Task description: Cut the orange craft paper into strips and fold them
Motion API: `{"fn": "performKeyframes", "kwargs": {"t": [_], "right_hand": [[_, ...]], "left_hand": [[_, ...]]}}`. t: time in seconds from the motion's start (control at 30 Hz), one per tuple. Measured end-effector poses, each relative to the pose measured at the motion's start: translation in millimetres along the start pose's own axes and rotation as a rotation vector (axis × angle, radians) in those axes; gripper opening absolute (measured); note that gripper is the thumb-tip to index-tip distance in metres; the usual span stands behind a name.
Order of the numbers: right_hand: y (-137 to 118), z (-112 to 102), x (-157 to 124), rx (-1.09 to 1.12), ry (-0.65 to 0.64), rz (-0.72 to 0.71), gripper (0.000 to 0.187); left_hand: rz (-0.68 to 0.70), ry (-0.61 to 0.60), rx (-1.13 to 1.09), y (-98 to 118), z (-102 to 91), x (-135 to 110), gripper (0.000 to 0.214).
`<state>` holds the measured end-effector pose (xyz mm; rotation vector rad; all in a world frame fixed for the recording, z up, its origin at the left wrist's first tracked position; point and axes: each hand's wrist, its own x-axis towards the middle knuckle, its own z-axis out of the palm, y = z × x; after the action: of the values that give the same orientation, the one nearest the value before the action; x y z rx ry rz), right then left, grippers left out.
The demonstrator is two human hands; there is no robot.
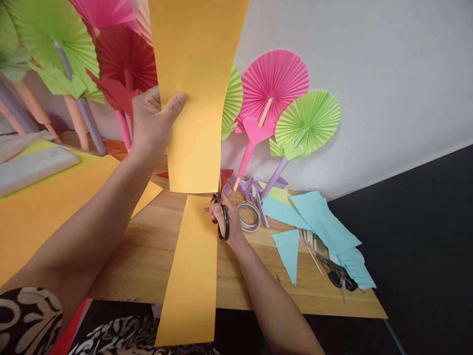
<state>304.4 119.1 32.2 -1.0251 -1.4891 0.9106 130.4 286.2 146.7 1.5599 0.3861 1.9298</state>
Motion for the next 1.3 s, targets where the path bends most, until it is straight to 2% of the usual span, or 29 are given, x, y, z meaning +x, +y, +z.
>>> {"fn": "performKeyframes", "kwargs": {"t": [0.5, 0.83, 1.0, 1.3], "right_hand": [[-4, 1, 0, -0.048, 0.052, 0.007, 0.045], [-4, 0, -1, -0.028, 0.065, 0.009, 0.044], [-3, 0, -1, -0.042, 0.061, 0.003, 0.040], [0, -1, -2, -0.067, 0.076, -0.014, 0.046]], "left_hand": [[-0.010, -0.093, 0.083, -12, -0.9, -5, 0.033], [-0.047, -0.102, 0.001, -12, 1.9, -5, 0.038], [-0.012, -0.081, -0.007, -7, 4.0, -8, 0.037], [-0.033, -0.091, -0.011, -9, 5.9, -9, 0.038]]}}
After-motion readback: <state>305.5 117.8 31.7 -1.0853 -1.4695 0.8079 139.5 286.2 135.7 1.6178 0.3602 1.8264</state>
